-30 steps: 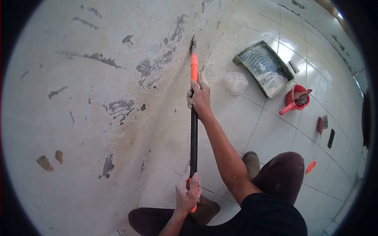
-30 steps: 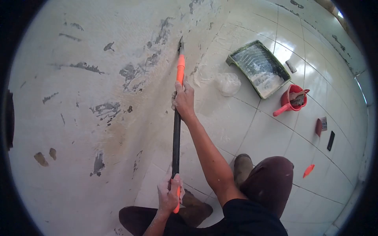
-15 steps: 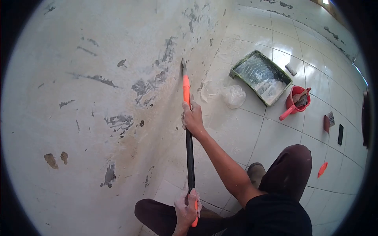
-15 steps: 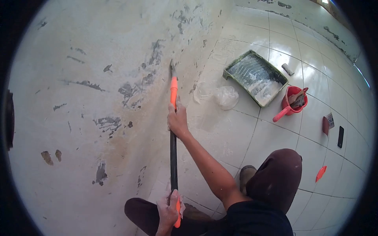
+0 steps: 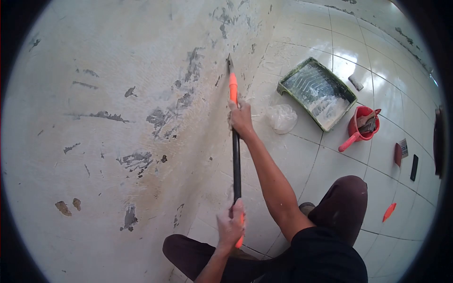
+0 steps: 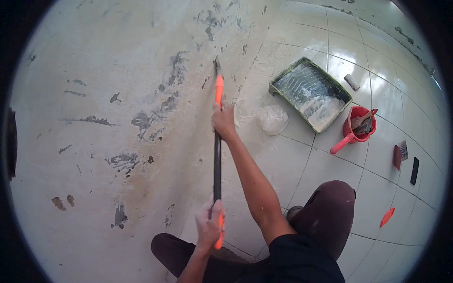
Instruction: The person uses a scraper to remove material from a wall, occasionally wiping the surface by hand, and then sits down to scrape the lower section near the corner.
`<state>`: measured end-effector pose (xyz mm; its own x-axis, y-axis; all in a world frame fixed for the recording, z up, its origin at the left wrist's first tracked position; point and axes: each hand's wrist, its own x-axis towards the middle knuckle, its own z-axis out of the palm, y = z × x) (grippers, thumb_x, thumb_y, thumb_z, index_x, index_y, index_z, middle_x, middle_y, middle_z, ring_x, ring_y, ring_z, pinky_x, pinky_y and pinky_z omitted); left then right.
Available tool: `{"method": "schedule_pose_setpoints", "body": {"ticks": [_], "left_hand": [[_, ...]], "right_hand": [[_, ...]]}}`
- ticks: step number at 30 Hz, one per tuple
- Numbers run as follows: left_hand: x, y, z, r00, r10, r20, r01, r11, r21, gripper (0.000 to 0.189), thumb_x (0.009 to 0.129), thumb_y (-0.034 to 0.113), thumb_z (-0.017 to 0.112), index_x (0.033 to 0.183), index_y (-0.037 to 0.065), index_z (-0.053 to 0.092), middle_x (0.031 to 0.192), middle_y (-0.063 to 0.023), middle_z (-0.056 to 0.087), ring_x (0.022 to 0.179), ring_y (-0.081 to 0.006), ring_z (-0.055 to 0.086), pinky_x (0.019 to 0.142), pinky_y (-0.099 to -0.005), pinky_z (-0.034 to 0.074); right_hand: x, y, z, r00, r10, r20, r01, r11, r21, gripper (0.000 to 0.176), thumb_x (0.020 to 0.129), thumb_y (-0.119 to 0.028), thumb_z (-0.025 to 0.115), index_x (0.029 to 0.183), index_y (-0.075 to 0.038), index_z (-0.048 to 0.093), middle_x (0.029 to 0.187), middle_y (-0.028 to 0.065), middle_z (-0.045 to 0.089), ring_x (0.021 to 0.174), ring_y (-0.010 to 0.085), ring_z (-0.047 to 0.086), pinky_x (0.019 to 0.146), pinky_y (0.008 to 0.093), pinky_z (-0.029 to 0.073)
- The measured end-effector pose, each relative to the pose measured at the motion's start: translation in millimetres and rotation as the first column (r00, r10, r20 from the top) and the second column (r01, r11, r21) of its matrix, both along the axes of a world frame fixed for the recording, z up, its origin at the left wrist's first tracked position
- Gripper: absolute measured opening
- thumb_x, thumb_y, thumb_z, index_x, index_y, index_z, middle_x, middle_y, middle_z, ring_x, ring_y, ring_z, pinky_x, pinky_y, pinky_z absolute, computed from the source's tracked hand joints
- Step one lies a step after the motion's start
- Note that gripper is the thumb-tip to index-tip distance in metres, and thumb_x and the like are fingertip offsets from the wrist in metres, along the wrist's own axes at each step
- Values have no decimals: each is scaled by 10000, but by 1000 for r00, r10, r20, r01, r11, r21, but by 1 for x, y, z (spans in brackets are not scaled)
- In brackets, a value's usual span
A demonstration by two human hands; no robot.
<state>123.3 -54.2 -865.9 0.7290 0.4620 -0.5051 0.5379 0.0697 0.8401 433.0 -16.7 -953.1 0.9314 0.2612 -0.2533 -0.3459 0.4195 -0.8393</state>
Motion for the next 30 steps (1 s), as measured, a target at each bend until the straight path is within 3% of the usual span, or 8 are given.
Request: {"method": "schedule_pose_setpoints", "body": {"ticks": [7,10,15,17,19,23,24,30], "left_hand": [[-46,2,24,996,84,-23,-83,996,45,309,1082,248,497,878,25,560,622,-8,500,432,-89,484,380,-251,380],[-19,15,24,997,49,-59,-45,997,64,310,1075,265,520,909,11,583,605,-2,499,431,-85,477,390,-249,382],[6,-6,19,1000,19,-20,-17,996,88,366,1068,292,551,801,41,546,547,20,466,423,-82,466,387,-253,371],[-29,-4,29,988,49,-144,-32,992,119,308,1075,264,532,1003,-15,642,596,4,493,422,-77,461,388,-249,378],[-71,3,48,993,67,-96,-57,993,103,306,1076,244,522,1178,-32,605,636,-3,506,428,-73,462,389,-244,382],[-55,5,48,993,52,-111,-51,999,8,548,1078,183,488,1567,-16,343,742,-16,526,446,-63,467,382,-233,390],[-48,0,43,995,48,-82,-47,999,10,249,1084,185,476,1141,-37,573,706,-32,538,443,-83,498,371,-244,408],[-73,-13,52,998,40,-45,-39,999,15,277,1084,173,466,1213,-57,554,719,-35,541,462,-86,518,374,-241,421]], "right_hand": [[-61,43,-35,933,-141,330,222,949,-224,492,1030,-182,526,1440,84,464,596,-11,468,446,94,493,420,296,416],[-35,24,-8,970,-80,230,143,951,-274,560,1023,-128,489,1511,117,364,755,130,616,694,213,641,673,385,544],[-12,-4,4,998,57,-19,-57,998,-20,563,1011,-134,499,1502,113,377,716,134,592,600,231,620,566,391,518],[-42,18,-9,999,11,32,-9,998,-56,545,1009,-139,504,1477,121,406,685,123,576,551,225,604,510,386,501],[-82,61,-40,803,-333,494,474,860,-191,532,1008,-139,514,1458,128,416,640,83,533,467,176,553,428,351,446],[-84,30,-1,985,-109,137,126,985,-119,517,1032,-168,526,1482,62,419,587,-2,477,390,119,465,344,326,405],[-74,21,-3,994,-45,96,54,995,-84,540,1035,-162,517,1506,64,381,596,-3,473,397,121,468,347,327,408],[-95,35,-33,973,41,225,30,952,-304,611,1040,-145,485,1571,56,259,591,-4,446,387,120,458,345,308,429]]}}
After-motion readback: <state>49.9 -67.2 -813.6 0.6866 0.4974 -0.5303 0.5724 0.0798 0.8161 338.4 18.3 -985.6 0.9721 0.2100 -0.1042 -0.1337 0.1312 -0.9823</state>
